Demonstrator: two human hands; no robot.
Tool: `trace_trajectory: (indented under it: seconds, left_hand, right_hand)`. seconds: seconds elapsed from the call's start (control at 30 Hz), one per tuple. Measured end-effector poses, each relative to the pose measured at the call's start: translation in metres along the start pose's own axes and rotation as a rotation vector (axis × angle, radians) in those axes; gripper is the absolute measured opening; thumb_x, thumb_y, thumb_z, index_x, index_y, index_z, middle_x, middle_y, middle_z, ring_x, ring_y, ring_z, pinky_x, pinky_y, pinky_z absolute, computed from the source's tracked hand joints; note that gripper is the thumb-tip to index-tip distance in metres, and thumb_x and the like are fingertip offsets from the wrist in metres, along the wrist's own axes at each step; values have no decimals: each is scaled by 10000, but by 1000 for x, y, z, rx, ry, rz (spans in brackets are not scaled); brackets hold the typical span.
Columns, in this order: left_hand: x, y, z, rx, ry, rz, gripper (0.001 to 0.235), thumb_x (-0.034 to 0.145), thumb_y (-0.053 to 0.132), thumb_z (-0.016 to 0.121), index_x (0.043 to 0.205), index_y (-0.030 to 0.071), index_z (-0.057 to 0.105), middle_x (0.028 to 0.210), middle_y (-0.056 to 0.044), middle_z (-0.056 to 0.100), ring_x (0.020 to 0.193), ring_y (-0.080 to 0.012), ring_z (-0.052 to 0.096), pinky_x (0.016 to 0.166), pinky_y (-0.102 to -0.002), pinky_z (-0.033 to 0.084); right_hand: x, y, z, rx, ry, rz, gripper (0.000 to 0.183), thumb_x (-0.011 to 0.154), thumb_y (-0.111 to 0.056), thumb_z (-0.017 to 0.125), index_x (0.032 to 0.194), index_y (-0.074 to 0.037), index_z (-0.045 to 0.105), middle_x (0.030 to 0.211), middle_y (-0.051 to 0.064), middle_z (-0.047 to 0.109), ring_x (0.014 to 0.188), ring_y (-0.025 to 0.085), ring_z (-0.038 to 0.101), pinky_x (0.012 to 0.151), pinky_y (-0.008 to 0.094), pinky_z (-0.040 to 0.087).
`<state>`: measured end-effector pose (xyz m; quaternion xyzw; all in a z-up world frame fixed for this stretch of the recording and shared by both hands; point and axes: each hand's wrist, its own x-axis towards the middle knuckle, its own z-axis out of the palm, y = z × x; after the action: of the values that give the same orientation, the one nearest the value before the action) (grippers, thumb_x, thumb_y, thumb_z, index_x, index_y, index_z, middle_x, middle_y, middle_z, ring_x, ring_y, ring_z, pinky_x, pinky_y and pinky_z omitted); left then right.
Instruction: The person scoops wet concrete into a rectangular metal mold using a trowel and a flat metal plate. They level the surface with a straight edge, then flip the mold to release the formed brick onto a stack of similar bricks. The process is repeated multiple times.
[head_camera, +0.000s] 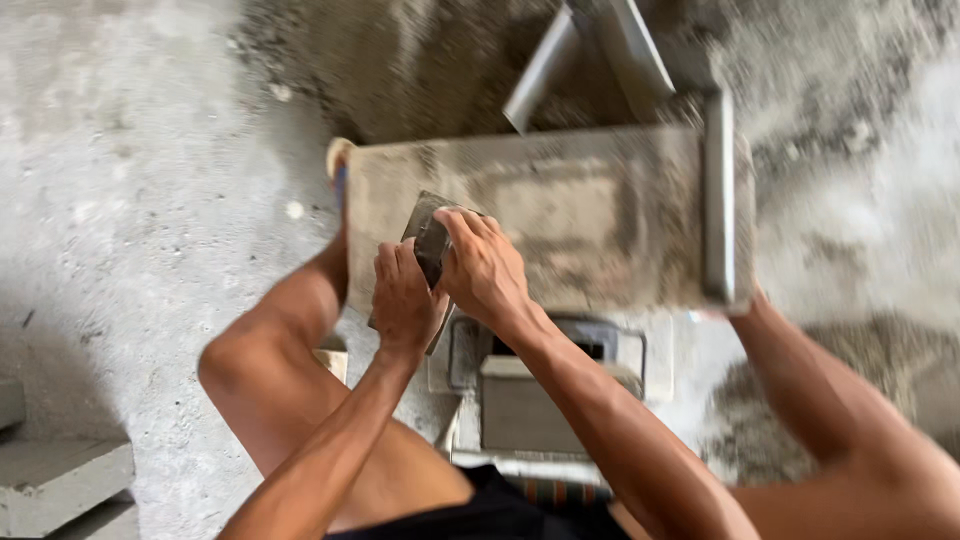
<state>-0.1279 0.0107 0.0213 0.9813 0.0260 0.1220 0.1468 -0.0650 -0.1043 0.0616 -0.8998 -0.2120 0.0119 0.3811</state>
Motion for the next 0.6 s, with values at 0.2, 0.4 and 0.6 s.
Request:
trace_trajectory:
  seconds: [0.2,0.4,0.6]
  left_hand:
    - [36,-52,59,42,-10,-479,527,720,235,741,1071,-7,430,1007,-133,399,891,-272,503,820,-346,453]
    - [40,-50,55,132,-40,-517,583,659,286,771,1057,11,446,1000,-122,422,877,-251,520,717,-311,497]
    - [3,9,-6,-128,130,-345,443,877,374,550,1100,-6,505,935,-128,465,813,-297,539,676,-406,455]
  right_hand:
    - [83,27,98,-13,-287,32,371,752,-119,513,1120,-158,547,1079,83,606,1008,331,578,753,467,543]
    - [84,32,97,14,-330,55,366,769,-109,434,1119,-152,531,1050,127,598,959,383,595,770,507,523]
    - [-17,19,-50,289,-62,235,350,809,-39,460,1116,-95,619,917,165,693,858,366,661,606,401,542]
